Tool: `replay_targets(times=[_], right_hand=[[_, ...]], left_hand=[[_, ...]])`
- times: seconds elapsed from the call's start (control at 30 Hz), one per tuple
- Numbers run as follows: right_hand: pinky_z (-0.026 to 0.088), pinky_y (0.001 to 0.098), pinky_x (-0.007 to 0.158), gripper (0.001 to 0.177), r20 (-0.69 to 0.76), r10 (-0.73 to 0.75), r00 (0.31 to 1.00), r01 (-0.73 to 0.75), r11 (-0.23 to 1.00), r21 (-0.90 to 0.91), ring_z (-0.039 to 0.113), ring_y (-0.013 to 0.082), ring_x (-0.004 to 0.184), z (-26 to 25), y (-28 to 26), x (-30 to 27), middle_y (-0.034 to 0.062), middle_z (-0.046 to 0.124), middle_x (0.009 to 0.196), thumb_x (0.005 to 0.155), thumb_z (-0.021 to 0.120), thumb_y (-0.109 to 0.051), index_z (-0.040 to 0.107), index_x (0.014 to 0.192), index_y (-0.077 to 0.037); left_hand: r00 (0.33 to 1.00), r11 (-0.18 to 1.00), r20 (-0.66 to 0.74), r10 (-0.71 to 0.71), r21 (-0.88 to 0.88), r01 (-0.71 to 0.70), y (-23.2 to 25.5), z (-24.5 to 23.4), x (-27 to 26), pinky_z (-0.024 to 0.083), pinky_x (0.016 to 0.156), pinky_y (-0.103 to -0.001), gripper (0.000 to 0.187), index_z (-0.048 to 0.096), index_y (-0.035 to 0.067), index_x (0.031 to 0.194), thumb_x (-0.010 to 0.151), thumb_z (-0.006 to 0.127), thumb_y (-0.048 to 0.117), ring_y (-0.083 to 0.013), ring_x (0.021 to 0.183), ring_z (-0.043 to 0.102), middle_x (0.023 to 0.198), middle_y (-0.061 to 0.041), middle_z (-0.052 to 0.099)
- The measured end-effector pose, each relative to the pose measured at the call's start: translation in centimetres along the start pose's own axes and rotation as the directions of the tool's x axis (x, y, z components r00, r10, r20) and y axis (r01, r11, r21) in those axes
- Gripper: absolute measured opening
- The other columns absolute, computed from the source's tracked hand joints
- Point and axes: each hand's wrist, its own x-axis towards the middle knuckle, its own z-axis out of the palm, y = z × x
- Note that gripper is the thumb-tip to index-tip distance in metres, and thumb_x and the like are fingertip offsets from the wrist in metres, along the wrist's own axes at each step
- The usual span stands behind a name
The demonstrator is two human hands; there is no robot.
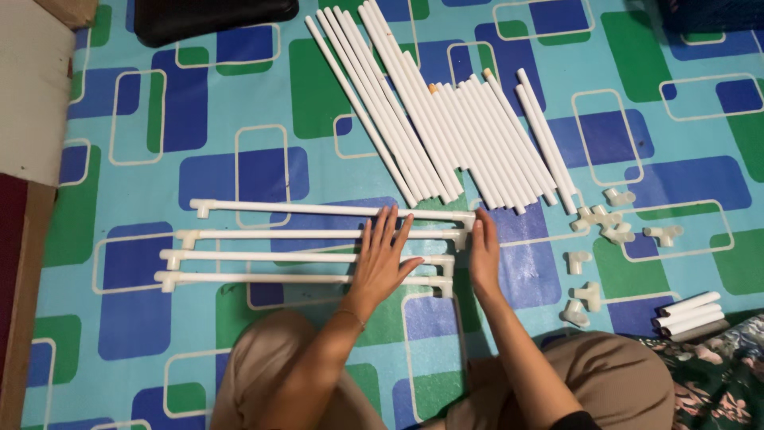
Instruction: The person sits on a patterned floor and assembles a PVC pipe structure. They connect white pipes with elbow and T-joints to form multiple parallel frames, then begin connecting these frames with vertical pipes.
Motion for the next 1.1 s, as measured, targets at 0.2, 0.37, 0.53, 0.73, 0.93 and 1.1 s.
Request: replay_targets(times=[0.2, 0.37, 0.53, 0.73, 0.93, 1.1], right_hand=[[0.037, 0.0356, 0.115, 0.058, 0.102, 0.078, 0.992, -0.083, 0.996, 0.044, 0.046, 0.0265, 0.142, 0.8, -0.6, -0.9, 0.0143, 0.047, 0.157, 0.108, 0.041, -0.040, 0.042, 0.155, -0.007], [0.039, 0.0388, 0.115, 0.062, 0.300, 0.130, 0.945, -0.166, 0.981, 0.096, 0.041, 0.0266, 0.146, 1.3, -1.2, -1.2, 0.0118, 0.037, 0.163, 0.106, 0.037, -0.046, 0.037, 0.157, -0.011], [0.035, 0.0421, 0.119, 0.066, 0.310, 0.120, 0.943, -0.197, 0.952, 0.232, 0.037, 0.0275, 0.150, 0.5, 0.3, -1.0, 0.0134, 0.036, 0.164, 0.107, 0.035, -0.048, 0.033, 0.158, -0.007], [0.039, 0.0432, 0.118, 0.064, 0.366, 0.198, 0.909, -0.327, 0.884, 0.334, 0.044, 0.0275, 0.147, -1.7, 1.8, 0.6, 0.0138, 0.045, 0.160, 0.107, 0.040, -0.044, 0.036, 0.157, -0.004], [0.044, 0.0406, 0.110, 0.059, 0.409, 0.246, 0.879, -0.326, 0.935, 0.139, 0.049, 0.0239, 0.142, -2.0, 1.4, 1.0, 0.0102, 0.053, 0.154, 0.104, 0.046, -0.042, 0.046, 0.153, -0.010], [0.047, 0.0376, 0.107, 0.056, 0.442, 0.246, 0.863, -0.286, 0.958, 0.025, 0.052, 0.0207, 0.138, -2.9, 0.1, 1.9, 0.0079, 0.055, 0.150, 0.104, 0.049, -0.040, 0.048, 0.152, -0.011]], left_hand=[[0.997, 0.995, 0.001, -0.080, 0.058, 0.080, 0.8, 1.8, -0.4, 0.013, 0.123, -0.056, 0.088, 0.023, 0.012, 0.162, 0.096, 0.052, 0.061, -0.0339, 0.157, 0.012, 0.168, -0.022, 0.017], [0.996, 0.994, 0.003, -0.087, 0.059, 0.087, 1.5, 2.1, 0.1, 0.011, 0.124, -0.056, 0.090, 0.020, 0.009, 0.162, 0.097, 0.050, 0.062, -0.0329, 0.157, 0.011, 0.169, -0.020, 0.015], [0.995, 0.994, 0.031, -0.093, 0.055, 0.091, 1.9, 2.7, -0.2, 0.011, 0.125, -0.054, 0.088, 0.019, 0.010, 0.163, 0.098, 0.049, 0.061, -0.0307, 0.158, 0.010, 0.170, -0.018, 0.014], [0.995, 0.996, 0.041, -0.091, 0.030, 0.089, 2.1, 2.5, 0.0, 0.011, 0.125, -0.053, 0.087, 0.020, 0.010, 0.163, 0.098, 0.049, 0.059, -0.0304, 0.158, 0.009, 0.170, -0.017, 0.014], [0.997, 0.995, 0.027, -0.071, 0.075, 0.069, 3.6, 3.2, 0.3, 0.009, 0.124, -0.057, 0.086, 0.022, 0.010, 0.162, 0.098, 0.050, 0.060, -0.0295, 0.157, 0.010, 0.170, -0.015, 0.015], [0.997, 0.998, 0.069, -0.037, 0.055, 0.033, 3.7, 3.0, -0.4, 0.010, 0.123, -0.057, 0.084, 0.023, 0.013, 0.162, 0.098, 0.051, 0.058, -0.0302, 0.157, 0.010, 0.170, -0.015, 0.015]])
